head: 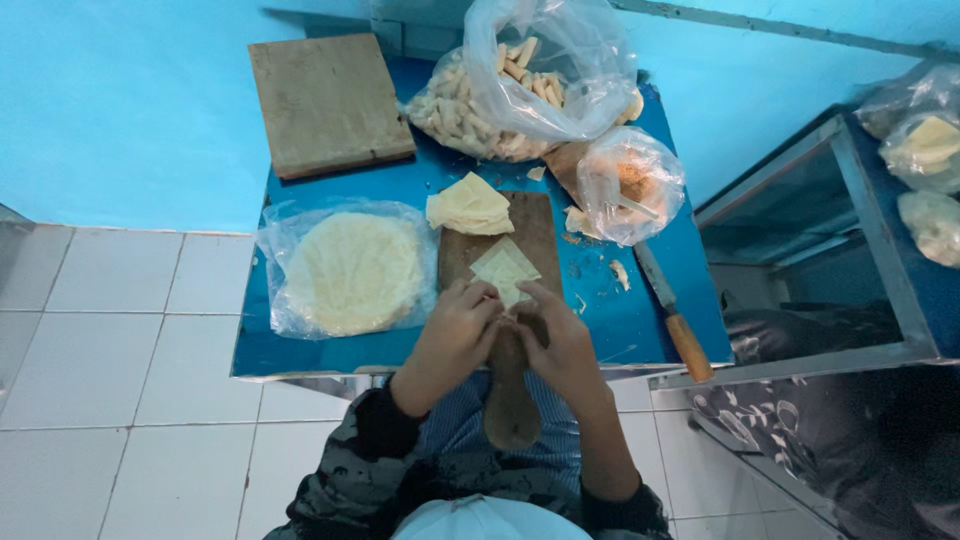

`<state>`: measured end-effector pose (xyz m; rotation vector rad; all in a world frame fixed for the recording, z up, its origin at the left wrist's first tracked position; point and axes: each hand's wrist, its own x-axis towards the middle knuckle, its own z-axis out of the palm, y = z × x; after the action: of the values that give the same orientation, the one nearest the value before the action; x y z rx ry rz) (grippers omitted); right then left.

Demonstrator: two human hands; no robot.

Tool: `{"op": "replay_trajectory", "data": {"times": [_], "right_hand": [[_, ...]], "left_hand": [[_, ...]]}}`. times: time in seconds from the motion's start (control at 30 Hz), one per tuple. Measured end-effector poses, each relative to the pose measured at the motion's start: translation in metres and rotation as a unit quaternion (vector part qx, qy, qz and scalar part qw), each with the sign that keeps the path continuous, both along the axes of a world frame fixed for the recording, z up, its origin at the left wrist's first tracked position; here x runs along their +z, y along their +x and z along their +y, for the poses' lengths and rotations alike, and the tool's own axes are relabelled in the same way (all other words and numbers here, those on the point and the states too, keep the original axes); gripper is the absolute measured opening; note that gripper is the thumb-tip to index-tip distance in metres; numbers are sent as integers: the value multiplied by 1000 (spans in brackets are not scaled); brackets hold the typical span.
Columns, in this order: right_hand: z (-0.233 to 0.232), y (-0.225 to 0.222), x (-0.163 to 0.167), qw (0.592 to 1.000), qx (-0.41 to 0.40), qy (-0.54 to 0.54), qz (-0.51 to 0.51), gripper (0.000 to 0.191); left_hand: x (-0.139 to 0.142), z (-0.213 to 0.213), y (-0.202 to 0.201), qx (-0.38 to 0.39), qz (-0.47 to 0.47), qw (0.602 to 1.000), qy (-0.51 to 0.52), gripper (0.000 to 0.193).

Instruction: The person folds small square dough wrappers one at a time on a wooden paddle board, pressing each fold closed and placing the folded piece onto a growing stack on the board. They occasionally reach into a plastic bag of filling and continue folding more pieces.

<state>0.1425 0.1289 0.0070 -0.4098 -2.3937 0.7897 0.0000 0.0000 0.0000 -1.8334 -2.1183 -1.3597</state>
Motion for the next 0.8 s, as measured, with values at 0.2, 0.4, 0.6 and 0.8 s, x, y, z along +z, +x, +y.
{"op": "replay_trajectory", "data": {"times": [0.2, 0.4, 0.6, 0.8], "right_hand": [[9, -6, -13, 999, -4, -42, 20, 50], [13, -5, -10, 997, 14, -63, 30, 56], [15, -8, -8, 988, 88, 104, 74, 34], [10, 2, -8, 973, 128, 155, 112, 37]], "left_hand": [[6, -3, -13, -51, 15, 999, 4, 17], [1, 0, -12, -65, 74, 994, 36, 21], [-5, 4, -11, -64, 42, 996, 37, 21], [-5, -3, 2, -47, 3, 997, 63, 14]]}}
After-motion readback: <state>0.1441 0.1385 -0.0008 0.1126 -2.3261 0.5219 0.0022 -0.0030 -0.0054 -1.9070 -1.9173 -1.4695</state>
